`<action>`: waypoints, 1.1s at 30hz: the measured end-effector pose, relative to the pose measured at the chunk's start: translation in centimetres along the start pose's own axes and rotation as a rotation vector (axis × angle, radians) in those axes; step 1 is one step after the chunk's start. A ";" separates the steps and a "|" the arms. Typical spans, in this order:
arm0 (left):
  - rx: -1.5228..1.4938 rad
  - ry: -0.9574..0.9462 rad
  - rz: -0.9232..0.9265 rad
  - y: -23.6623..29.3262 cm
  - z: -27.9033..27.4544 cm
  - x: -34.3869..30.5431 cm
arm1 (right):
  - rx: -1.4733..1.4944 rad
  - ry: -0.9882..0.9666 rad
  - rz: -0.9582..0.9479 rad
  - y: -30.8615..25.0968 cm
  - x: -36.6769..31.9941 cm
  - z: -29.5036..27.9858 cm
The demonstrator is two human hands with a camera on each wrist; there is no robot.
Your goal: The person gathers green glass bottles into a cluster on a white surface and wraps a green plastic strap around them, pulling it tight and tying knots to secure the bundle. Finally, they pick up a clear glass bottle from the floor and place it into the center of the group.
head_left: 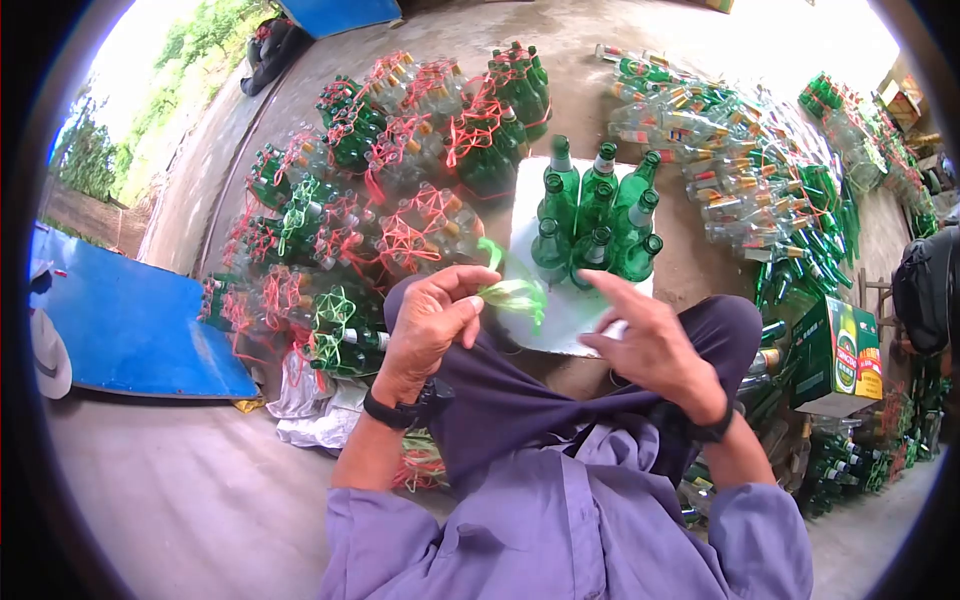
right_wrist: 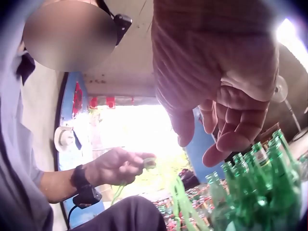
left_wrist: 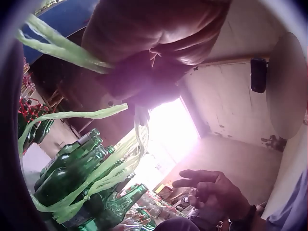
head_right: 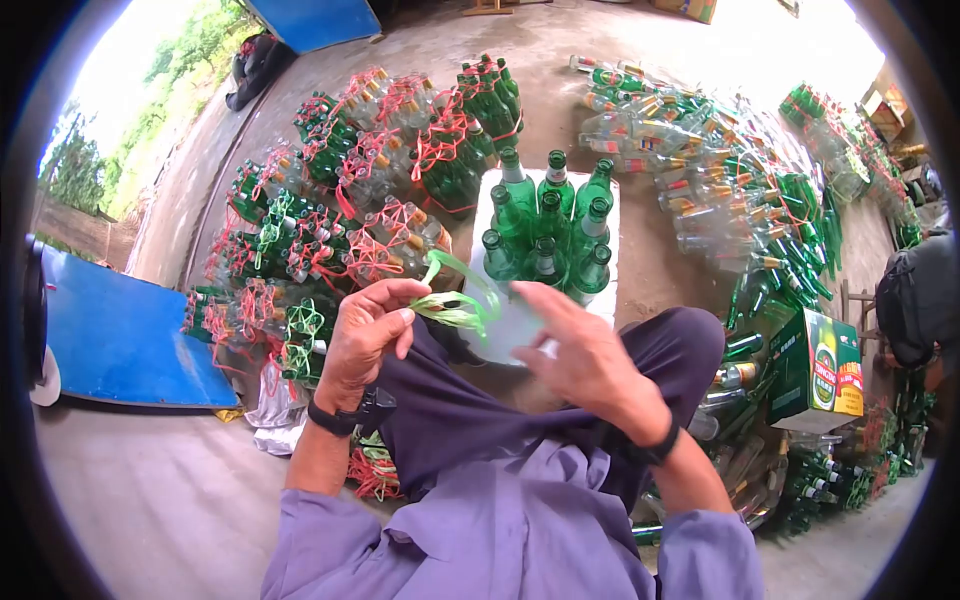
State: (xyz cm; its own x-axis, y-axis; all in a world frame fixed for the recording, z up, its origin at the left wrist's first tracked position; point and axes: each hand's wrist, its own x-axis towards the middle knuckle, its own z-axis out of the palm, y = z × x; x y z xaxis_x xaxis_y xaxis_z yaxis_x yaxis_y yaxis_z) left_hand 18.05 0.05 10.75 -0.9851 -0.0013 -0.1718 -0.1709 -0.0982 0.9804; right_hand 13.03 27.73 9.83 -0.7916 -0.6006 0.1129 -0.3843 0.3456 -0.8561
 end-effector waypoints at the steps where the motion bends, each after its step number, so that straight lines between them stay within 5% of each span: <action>1: -0.029 -0.005 -0.006 -0.1 0.2 -0.1 | 0.000 -0.002 -0.001 0.2 1.0 1.4; 4: -0.080 -0.019 -0.024 -0.2 0.2 -0.5 | 0.121 -0.079 -0.106 1.5 3.3 4.6; 11: -0.097 -0.088 0.021 -0.9 -0.5 -0.2 | 0.396 -0.218 0.163 2.2 4.4 5.1; 19: 0.060 -0.024 0.038 -1.9 -1.0 0.2 | 0.145 -0.183 0.160 3.2 1.8 3.4; 21: 0.361 -0.015 -0.032 -1.7 -0.9 0.2 | 0.141 -0.227 0.201 2.6 1.3 2.5; 25: 0.563 -0.036 -0.063 0.0 -0.5 0.1 | -0.077 -0.217 0.018 2.8 0.5 1.3; 27: 0.948 -0.003 0.063 1.4 -0.4 0.1 | -0.120 -0.176 -0.039 2.8 0.2 0.5; 28: 0.949 -0.005 0.064 0.8 -1.1 0.4 | -0.119 -0.174 -0.038 3.0 0.1 0.2; 30: 0.740 0.142 0.428 -1.0 -3.3 1.0 | -0.147 -0.118 -0.010 3.7 -0.2 -0.7; 33: 0.672 0.245 0.332 1.7 -5.0 0.1 | -0.191 -0.106 0.036 3.8 -0.2 -2.4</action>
State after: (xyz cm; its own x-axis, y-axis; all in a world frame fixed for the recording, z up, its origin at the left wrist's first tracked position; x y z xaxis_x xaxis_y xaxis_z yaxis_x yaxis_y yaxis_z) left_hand 17.71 -5.10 11.87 -0.9679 -0.1519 0.2000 0.0801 0.5680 0.8192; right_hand 10.62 30.91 7.71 -0.7560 -0.6542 0.0212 -0.4475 0.4929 -0.7462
